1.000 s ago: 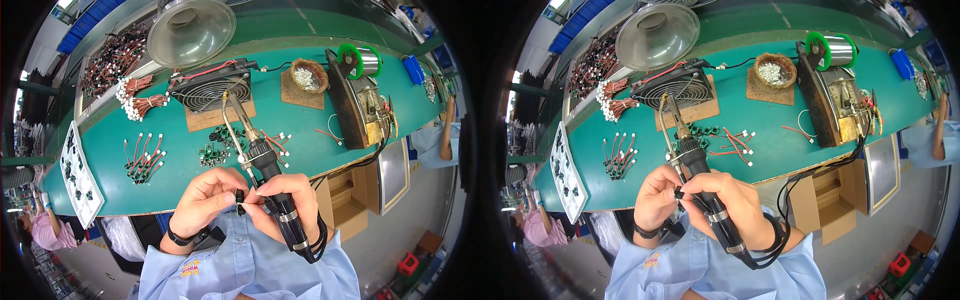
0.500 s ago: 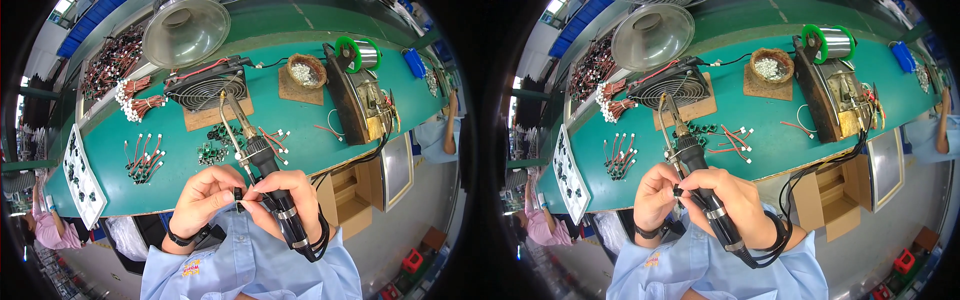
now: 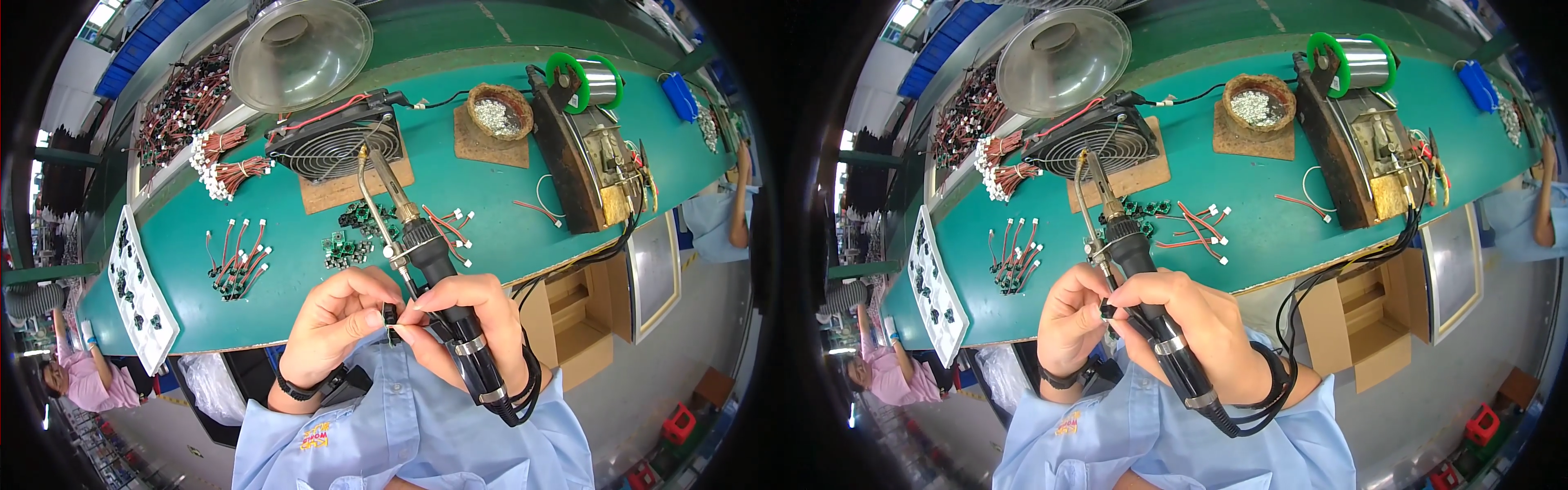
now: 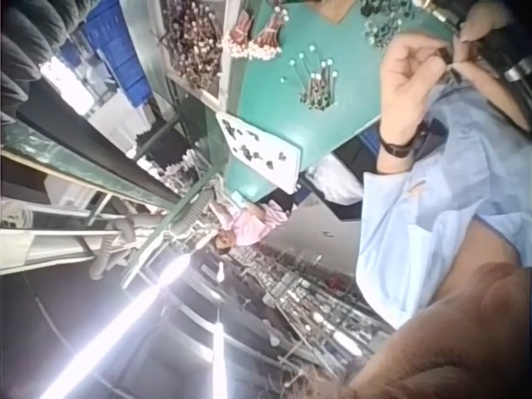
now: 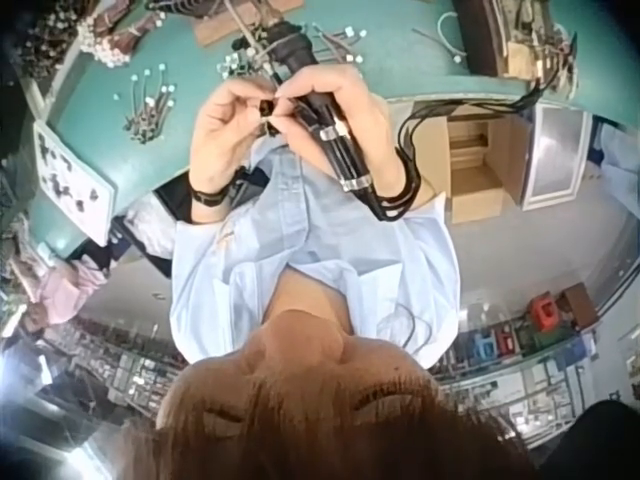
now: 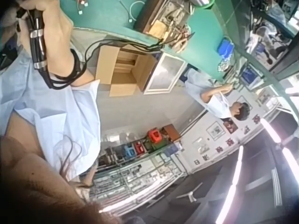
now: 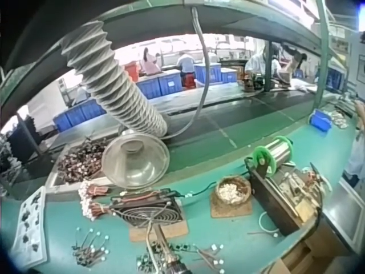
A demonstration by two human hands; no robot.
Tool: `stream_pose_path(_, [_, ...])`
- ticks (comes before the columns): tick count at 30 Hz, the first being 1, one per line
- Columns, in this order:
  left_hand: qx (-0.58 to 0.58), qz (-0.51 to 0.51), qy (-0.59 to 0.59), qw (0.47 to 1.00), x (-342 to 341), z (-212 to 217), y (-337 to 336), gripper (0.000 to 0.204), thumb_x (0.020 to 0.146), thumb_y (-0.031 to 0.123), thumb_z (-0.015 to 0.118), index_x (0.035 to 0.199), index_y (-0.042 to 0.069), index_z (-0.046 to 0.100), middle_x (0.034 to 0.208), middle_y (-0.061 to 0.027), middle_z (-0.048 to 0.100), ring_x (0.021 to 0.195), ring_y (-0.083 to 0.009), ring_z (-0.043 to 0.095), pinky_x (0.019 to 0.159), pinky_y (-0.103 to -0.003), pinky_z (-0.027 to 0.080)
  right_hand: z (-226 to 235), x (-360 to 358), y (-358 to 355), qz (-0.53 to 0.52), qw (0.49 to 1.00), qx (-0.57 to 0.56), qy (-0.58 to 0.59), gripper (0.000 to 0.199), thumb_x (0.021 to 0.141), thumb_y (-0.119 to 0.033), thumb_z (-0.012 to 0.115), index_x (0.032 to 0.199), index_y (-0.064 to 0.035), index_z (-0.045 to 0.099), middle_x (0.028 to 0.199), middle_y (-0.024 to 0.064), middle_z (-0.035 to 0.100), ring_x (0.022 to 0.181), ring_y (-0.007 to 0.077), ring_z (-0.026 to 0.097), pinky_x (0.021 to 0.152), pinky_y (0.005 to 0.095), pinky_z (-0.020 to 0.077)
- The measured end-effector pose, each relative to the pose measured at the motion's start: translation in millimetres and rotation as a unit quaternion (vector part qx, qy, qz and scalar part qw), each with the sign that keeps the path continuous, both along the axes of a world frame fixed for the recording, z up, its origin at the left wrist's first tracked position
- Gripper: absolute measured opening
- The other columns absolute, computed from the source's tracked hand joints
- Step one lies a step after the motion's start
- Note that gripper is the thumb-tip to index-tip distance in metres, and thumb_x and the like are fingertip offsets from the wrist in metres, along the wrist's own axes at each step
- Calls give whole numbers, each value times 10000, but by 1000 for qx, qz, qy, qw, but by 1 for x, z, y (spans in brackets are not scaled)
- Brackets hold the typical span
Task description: The person solders wires to circuit boards using a soldering iron and then trims the excess wire with shears. This process is repeated for several circuit boards, which are then set aside on the green work surface.
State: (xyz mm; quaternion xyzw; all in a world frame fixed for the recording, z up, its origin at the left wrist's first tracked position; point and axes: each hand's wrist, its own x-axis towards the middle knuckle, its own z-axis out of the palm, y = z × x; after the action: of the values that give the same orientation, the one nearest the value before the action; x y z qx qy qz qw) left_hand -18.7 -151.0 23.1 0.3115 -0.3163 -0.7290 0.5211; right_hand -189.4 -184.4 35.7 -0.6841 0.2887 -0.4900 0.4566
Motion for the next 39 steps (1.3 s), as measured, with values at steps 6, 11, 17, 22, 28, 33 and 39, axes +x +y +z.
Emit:
stream_pose_path(6, [-12, 5, -20, 1000, 0, 0, 0, 146, 857, 63, 577, 975, -7, 527, 960, -90, 523, 887, -150, 522, 792, -282, 420, 2, -1, -1, -3, 1000, 9, 10, 400, 704, 68, 698, 1003, -21, 449, 783, 81, 602, 713, 141, 646, 608, 249, 505])
stream_pose_path(11, [-29, -2, -47, 998, 2, 0, 0, 142, 848, 30, 575, 976, -8, 526, 962, -93, 522, 890, -151, 522, 782, -281, 424, 1, -3, -2, 4, 999, 31, 1, 396, 707, 63, 701, 1005, -22, 454, 802, 80, 604, 714, 138, 641, 621, 250, 500])
stream_pose_path(17, [-35, -30, -53, 998, 5, 3, -3, 140, 838, -16, 558, 971, -7, 517, 962, -96, 522, 907, -154, 525, 773, -282, 426, 0, -9, -8, 52, 997, 61, -10, 392, 716, 63, 698, 1010, -33, 457, 809, 82, 606, 714, 137, 639, 630, 253, 501])
stream_pose_path(22, [-65, 2, -89, 994, -2, 3, -3, 136, 835, -41, 525, 958, -1, 484, 978, -108, 531, 929, -161, 530, 793, -286, 428, -4, -8, -9, 23, 999, 45, 15, 398, 719, 63, 696, 1016, -44, 454, 797, 83, 608, 715, 136, 636, 622, 247, 500])
stream_pose_path(28, [-65, 42, -105, 991, -8, 1, -5, 124, 839, -40, 504, 929, 15, 439, 1021, -158, 572, 965, -189, 552, 836, -304, 431, -9, -9, -3, -74, 995, 11, 61, 392, 729, 46, 694, 1023, -47, 452, 819, 80, 614, 680, 166, 612, 704, 291, 489])
stream_pose_path(33, [-14, 157, -124, 980, -5, -4, -10, 120, 821, 36, 542, 887, 33, 442, 946, -177, 611, 881, -206, 580, 829, -335, 438, -15, -33, -6, -154, 957, -159, 187, 435, 725, -181, 733, 1059, -43, 491, 833, 65, 616, 639, 211, 571, 811, 371, 397])
stream_pose_path(39, [-56, 215, -223, 949, 0, -9, -12, 111, 826, 21, 535, 876, 26, 436, 964, -195, 619, 904, -212, 593, 835, -331, 447, -19, -51, 17, -60, 955, -204, 206, 521, 627, -360, 742, 1030, -70, 583, 697, 39, 599, 604, 194, 562, 824, 407, 309])
